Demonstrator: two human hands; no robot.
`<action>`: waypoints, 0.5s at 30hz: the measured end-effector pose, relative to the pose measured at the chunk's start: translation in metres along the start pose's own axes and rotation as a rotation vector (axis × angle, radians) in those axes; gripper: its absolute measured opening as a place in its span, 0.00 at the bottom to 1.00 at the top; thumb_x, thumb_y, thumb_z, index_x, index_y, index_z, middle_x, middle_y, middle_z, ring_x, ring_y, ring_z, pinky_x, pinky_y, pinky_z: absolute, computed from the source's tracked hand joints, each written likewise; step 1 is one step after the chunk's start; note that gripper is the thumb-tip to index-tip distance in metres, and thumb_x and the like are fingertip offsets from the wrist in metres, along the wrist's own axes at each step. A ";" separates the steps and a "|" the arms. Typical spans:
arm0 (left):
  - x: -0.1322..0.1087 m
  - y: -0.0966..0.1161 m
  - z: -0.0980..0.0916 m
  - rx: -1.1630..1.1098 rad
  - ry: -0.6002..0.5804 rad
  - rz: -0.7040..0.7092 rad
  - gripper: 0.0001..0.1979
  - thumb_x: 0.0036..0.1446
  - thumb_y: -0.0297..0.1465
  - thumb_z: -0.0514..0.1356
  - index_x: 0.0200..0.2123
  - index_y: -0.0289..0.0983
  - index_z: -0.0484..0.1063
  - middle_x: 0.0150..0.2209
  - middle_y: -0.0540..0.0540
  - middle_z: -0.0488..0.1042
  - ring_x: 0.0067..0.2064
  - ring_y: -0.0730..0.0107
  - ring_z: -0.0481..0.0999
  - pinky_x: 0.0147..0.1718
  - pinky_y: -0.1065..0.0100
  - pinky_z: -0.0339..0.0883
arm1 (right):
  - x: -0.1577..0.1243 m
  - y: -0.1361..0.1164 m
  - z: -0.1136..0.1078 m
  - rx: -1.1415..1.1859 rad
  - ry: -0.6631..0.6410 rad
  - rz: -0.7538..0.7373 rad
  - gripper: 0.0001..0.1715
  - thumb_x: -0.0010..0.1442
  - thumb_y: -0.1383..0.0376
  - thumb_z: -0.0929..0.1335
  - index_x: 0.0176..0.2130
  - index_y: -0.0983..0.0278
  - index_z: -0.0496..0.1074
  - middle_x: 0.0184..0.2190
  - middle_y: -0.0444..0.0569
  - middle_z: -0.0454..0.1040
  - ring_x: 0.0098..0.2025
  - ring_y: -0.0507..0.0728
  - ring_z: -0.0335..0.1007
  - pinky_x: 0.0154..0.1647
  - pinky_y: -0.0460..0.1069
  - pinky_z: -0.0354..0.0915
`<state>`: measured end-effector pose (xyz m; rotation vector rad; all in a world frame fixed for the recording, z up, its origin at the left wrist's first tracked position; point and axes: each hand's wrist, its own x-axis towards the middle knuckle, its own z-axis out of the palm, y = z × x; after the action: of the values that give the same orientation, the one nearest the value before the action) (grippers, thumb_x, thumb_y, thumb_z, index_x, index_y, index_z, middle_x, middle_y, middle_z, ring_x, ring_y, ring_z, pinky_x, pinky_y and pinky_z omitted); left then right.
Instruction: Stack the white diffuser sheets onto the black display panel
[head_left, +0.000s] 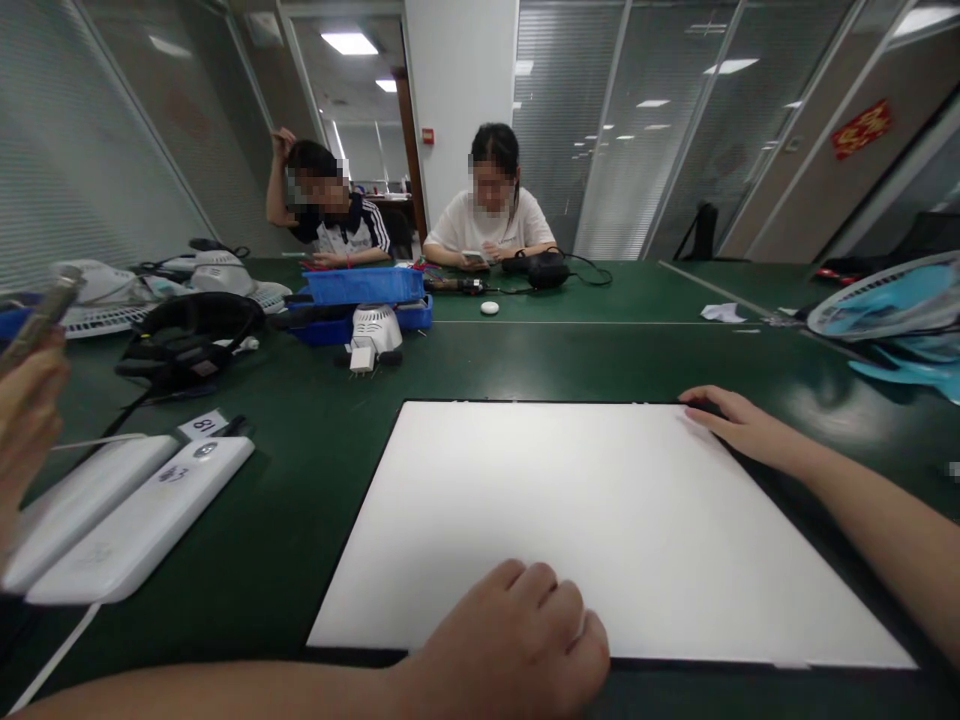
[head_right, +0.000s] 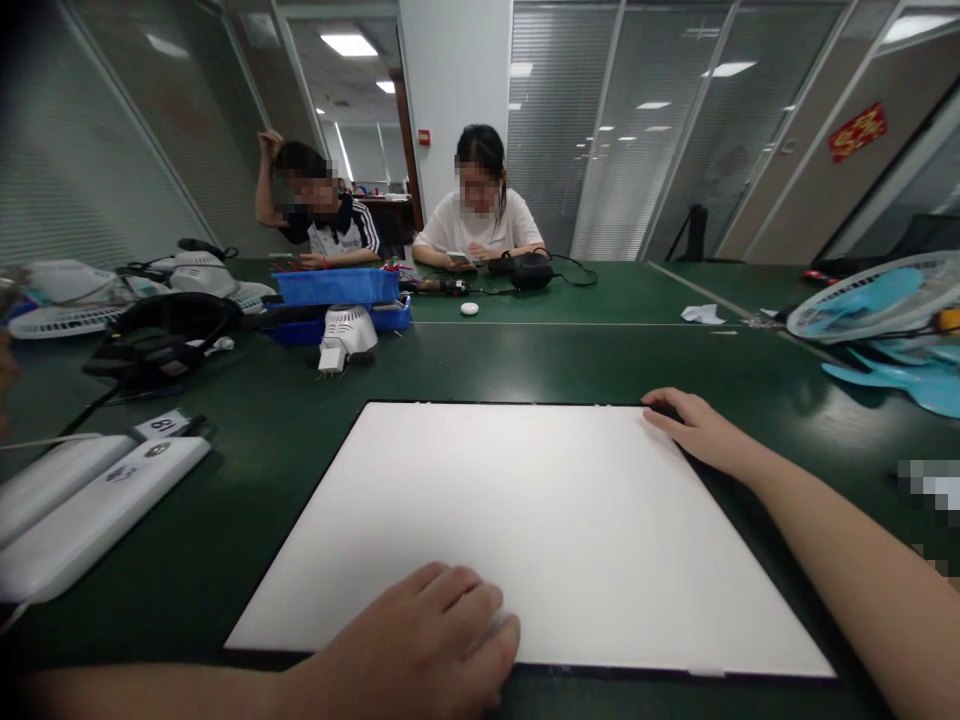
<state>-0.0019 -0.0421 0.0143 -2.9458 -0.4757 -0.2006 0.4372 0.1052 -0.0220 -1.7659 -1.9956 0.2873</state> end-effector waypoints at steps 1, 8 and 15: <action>0.000 0.000 -0.006 -0.037 -0.029 -0.009 0.13 0.66 0.36 0.60 0.49 0.35 0.67 0.40 0.45 0.75 0.38 0.61 0.75 0.31 0.64 0.71 | -0.001 -0.001 0.000 0.001 0.013 0.001 0.27 0.61 0.44 0.64 0.49 0.58 0.71 0.50 0.55 0.76 0.53 0.66 0.71 0.58 0.61 0.66; -0.013 -0.048 -0.065 -0.225 0.163 -0.458 0.14 0.68 0.32 0.54 0.54 0.38 0.71 0.50 0.41 0.76 0.50 0.60 0.75 0.49 0.60 0.71 | -0.007 -0.013 -0.021 -0.004 0.004 0.308 0.33 0.55 0.42 0.64 0.48 0.61 0.75 0.45 0.57 0.78 0.42 0.66 0.76 0.41 0.62 0.74; -0.074 -0.115 -0.068 -0.041 -0.332 -1.161 0.23 0.66 0.32 0.47 0.56 0.27 0.72 0.47 0.33 0.80 0.47 0.43 0.81 0.47 0.51 0.71 | -0.054 -0.012 -0.045 -0.080 -0.273 0.452 0.33 0.55 0.41 0.62 0.48 0.56 0.77 0.22 0.55 0.76 0.23 0.67 0.74 0.23 0.65 0.73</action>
<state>-0.1158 0.0324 0.0843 -2.3319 -2.1526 0.1720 0.4518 0.0445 0.0117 -2.3273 -1.7733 0.6287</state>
